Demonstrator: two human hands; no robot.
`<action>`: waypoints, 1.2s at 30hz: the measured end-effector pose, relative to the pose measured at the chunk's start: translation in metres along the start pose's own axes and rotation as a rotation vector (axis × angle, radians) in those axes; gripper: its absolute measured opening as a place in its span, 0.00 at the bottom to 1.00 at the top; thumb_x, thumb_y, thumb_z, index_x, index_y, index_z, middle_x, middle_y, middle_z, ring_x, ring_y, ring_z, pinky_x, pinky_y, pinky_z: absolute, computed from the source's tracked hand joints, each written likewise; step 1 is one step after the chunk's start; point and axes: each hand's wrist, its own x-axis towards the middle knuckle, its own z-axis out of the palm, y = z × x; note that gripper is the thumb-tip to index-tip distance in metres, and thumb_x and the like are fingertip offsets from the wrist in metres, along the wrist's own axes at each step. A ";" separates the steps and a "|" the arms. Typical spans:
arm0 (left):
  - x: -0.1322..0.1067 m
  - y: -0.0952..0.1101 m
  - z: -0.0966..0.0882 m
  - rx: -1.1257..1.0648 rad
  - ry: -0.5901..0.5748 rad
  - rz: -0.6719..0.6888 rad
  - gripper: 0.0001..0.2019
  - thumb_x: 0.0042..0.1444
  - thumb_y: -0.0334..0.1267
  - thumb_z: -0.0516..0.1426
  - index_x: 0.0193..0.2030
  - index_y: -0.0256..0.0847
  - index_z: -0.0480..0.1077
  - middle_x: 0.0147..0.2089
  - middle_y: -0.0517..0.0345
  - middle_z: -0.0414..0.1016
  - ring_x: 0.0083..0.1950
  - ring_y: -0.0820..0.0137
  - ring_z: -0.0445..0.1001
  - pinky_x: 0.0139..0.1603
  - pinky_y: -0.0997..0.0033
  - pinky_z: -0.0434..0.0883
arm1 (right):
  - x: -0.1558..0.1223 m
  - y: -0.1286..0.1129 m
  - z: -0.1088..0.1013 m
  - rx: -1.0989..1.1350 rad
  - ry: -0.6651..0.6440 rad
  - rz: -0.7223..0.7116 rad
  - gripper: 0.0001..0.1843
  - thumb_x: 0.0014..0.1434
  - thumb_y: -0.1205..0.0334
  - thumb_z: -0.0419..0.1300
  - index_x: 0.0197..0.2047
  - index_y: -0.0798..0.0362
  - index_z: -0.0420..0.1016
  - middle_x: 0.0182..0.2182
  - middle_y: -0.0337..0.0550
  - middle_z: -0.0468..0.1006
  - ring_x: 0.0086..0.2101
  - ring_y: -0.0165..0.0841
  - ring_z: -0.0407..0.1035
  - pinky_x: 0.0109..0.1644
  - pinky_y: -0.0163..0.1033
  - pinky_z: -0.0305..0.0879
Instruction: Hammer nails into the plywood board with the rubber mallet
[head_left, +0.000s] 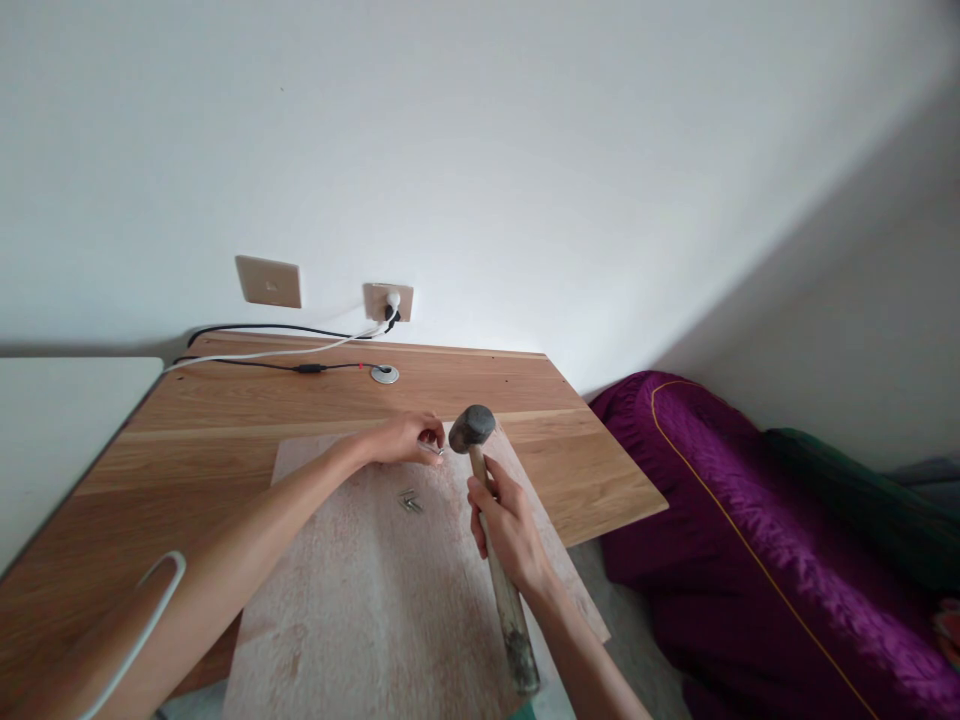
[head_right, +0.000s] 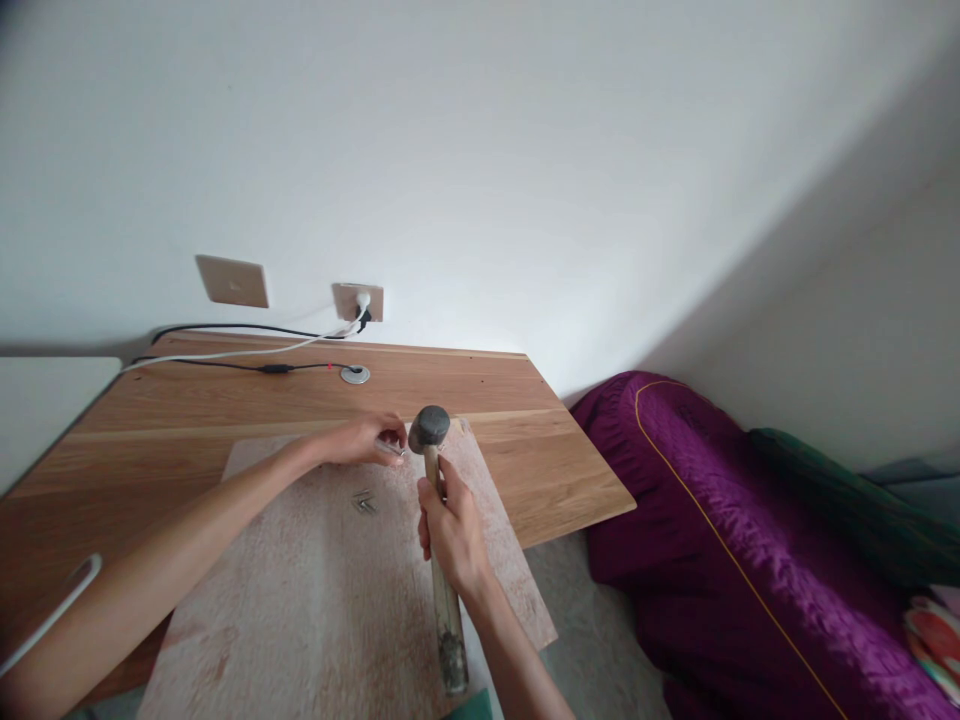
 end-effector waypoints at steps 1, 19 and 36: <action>0.001 -0.001 0.001 -0.003 -0.006 0.004 0.12 0.51 0.44 0.68 0.37 0.40 0.79 0.35 0.60 0.74 0.37 0.68 0.72 0.39 0.71 0.65 | 0.000 -0.001 -0.001 0.000 0.003 -0.001 0.14 0.64 0.47 0.56 0.40 0.47 0.61 0.20 0.25 0.64 0.13 0.24 0.57 0.13 0.30 0.52; 0.001 -0.003 0.006 -0.064 0.002 0.021 0.07 0.54 0.39 0.63 0.36 0.39 0.79 0.32 0.60 0.76 0.34 0.69 0.72 0.37 0.72 0.64 | -0.002 0.002 0.002 -0.007 -0.019 0.013 0.16 0.66 0.45 0.56 0.45 0.50 0.66 0.19 0.26 0.65 0.13 0.25 0.57 0.14 0.30 0.53; 0.001 -0.002 0.005 -0.052 0.051 -0.022 0.07 0.51 0.40 0.67 0.32 0.38 0.79 0.28 0.60 0.75 0.31 0.71 0.70 0.35 0.72 0.62 | -0.004 0.000 0.000 -0.045 -0.019 -0.003 0.18 0.68 0.48 0.55 0.53 0.51 0.67 0.17 0.24 0.63 0.13 0.26 0.57 0.14 0.30 0.54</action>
